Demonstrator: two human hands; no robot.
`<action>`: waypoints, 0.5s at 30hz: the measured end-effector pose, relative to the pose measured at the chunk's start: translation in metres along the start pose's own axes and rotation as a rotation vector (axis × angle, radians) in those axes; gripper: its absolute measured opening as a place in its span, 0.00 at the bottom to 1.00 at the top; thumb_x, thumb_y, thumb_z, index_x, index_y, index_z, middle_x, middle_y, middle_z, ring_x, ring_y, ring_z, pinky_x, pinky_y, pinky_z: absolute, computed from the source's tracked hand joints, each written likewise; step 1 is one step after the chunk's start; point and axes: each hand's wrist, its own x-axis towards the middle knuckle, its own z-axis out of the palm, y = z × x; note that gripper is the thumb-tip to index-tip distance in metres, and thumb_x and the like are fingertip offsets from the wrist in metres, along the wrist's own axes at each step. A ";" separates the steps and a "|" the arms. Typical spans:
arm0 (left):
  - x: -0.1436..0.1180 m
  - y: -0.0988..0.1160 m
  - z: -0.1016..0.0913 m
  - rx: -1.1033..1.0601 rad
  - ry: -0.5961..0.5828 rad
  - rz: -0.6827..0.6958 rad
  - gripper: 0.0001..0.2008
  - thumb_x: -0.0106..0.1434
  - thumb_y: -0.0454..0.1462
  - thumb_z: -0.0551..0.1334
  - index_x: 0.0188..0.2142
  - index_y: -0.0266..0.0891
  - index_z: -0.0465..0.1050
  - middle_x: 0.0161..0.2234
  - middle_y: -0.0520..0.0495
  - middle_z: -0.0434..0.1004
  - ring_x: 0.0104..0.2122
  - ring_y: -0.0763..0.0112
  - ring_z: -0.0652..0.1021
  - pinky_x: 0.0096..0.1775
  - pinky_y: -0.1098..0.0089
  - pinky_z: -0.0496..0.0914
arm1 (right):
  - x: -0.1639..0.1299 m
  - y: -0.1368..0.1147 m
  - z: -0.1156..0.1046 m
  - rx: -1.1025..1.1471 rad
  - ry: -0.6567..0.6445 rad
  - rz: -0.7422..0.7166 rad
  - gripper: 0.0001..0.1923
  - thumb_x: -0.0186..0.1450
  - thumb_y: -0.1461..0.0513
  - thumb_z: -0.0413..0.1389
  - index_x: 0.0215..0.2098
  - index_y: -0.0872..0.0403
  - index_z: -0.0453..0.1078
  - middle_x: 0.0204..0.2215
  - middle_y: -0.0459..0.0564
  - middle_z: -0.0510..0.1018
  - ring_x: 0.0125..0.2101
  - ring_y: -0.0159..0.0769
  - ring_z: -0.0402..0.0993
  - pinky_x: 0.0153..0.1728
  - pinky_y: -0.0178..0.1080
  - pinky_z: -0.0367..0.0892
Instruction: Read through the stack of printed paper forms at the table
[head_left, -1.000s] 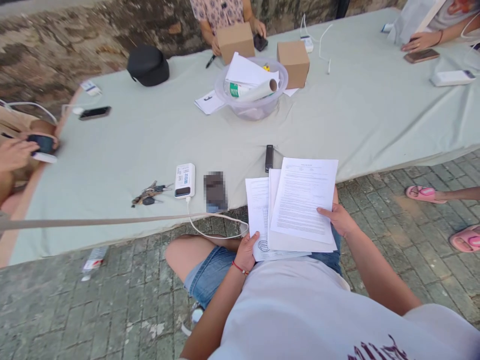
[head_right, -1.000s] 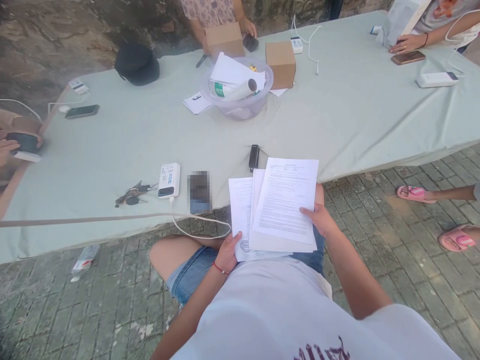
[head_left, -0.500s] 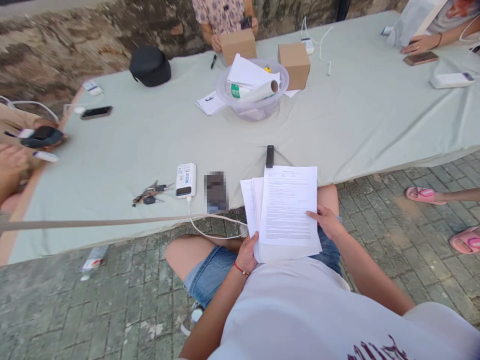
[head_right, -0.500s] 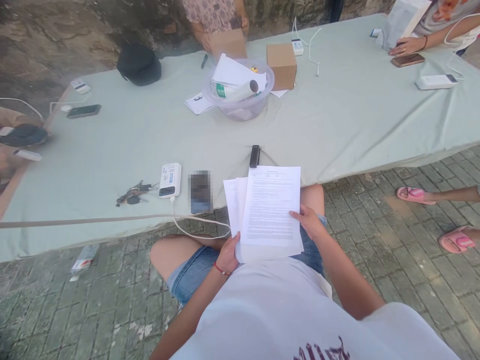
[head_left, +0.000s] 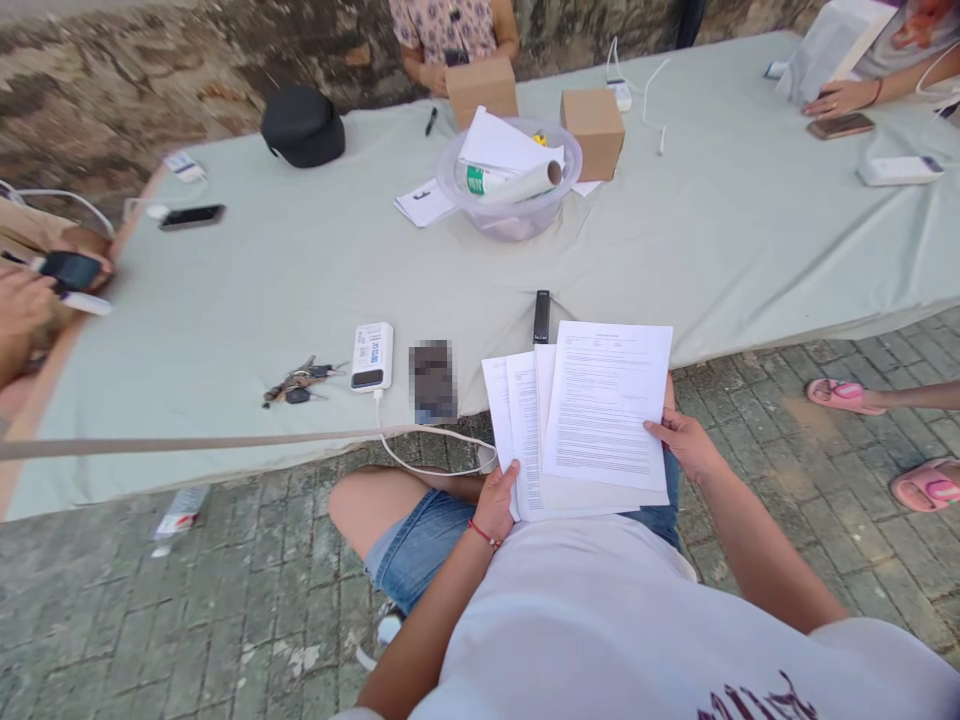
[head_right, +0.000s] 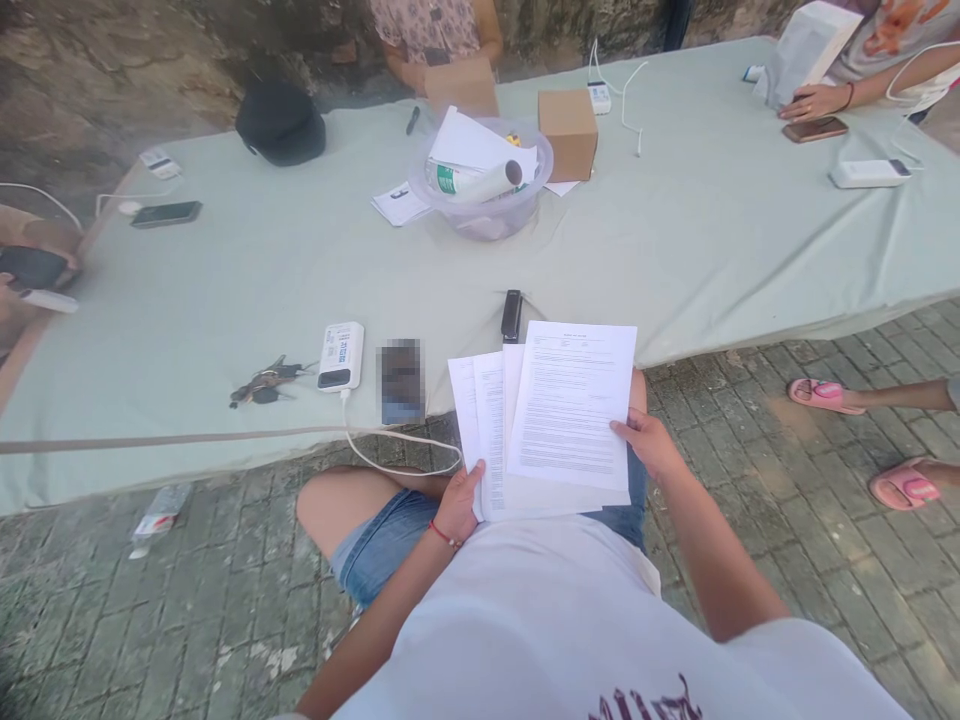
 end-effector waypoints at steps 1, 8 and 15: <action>0.000 0.000 0.000 -0.002 0.008 0.000 0.30 0.52 0.49 0.80 0.48 0.35 0.81 0.48 0.36 0.86 0.58 0.45 0.80 0.64 0.49 0.71 | -0.002 -0.002 -0.001 0.000 -0.014 0.007 0.30 0.47 0.46 0.77 0.43 0.50 0.83 0.43 0.51 0.88 0.48 0.56 0.84 0.61 0.61 0.71; -0.006 0.003 0.007 -0.023 -0.058 0.007 0.34 0.55 0.55 0.77 0.53 0.36 0.80 0.53 0.34 0.83 0.61 0.45 0.78 0.65 0.50 0.69 | -0.011 -0.004 0.025 0.017 -0.126 -0.008 0.25 0.52 0.47 0.75 0.43 0.50 0.83 0.42 0.51 0.88 0.45 0.52 0.85 0.59 0.58 0.73; -0.011 0.004 0.008 0.052 -0.048 -0.024 0.33 0.50 0.49 0.81 0.50 0.33 0.80 0.48 0.34 0.86 0.57 0.43 0.80 0.64 0.47 0.70 | -0.008 -0.005 0.039 -0.181 0.031 -0.089 0.22 0.55 0.45 0.70 0.40 0.51 0.79 0.30 0.47 0.83 0.32 0.41 0.79 0.37 0.44 0.77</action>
